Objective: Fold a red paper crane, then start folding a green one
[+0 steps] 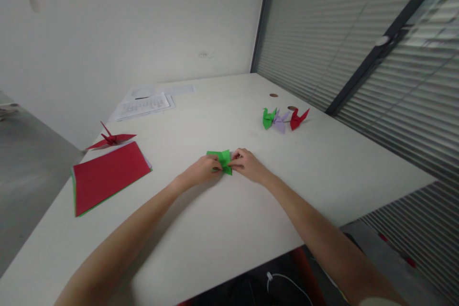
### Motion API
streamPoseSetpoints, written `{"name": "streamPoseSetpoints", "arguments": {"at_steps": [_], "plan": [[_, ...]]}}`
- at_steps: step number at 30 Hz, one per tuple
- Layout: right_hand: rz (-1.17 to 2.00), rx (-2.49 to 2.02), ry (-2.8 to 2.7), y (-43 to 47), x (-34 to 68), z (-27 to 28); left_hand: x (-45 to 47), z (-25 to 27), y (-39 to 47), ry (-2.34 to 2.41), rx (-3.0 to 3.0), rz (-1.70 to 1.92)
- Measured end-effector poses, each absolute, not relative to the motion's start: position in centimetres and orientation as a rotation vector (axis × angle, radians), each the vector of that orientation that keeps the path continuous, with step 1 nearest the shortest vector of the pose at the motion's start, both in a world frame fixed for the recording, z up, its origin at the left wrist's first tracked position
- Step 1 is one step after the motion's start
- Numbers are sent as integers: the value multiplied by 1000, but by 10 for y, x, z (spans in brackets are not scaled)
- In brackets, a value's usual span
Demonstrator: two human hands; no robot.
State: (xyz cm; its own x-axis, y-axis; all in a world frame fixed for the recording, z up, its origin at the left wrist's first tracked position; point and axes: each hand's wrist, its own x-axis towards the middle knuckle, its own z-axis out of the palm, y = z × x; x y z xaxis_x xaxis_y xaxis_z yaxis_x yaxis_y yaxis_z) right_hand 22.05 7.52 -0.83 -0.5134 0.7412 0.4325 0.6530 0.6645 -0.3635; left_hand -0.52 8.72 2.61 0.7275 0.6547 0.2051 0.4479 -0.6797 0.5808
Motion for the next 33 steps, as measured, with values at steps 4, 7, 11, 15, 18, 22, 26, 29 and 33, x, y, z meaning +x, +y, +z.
{"name": "streamPoseSetpoints", "arguments": {"at_steps": [4, 7, 11, 15, 18, 22, 26, 29, 33], "plan": [[254, -1041, -2235, 74, 219, -6, -5, 25, 90, 890, 2337, 651], [470, -1002, -2107, 71, 217, -3, -5, 20, 93, 948, 2222, 732], [728, -974, -2031, 68, 217, -1, -4, 14, 97, 984, 1970, 782], [737, -957, -1999, 68, 216, 2, -4, 14, 98, 1005, 1707, 806], [694, -988, -1956, 67, 214, 4, -3, 16, 96, 990, 1591, 825], [586, -987, -1966, 66, 213, 3, -2, 18, 95, 1014, 1542, 887], [335, -1004, -2112, 65, 216, 5, -2, 20, 96, 1052, 1507, 1038], [108, -1027, -2276, 64, 216, 9, 2, 22, 92, 1044, 1509, 1087], [-33, -1045, -2430, 60, 211, 12, 12, 19, 82, 994, 1615, 1036]]}}
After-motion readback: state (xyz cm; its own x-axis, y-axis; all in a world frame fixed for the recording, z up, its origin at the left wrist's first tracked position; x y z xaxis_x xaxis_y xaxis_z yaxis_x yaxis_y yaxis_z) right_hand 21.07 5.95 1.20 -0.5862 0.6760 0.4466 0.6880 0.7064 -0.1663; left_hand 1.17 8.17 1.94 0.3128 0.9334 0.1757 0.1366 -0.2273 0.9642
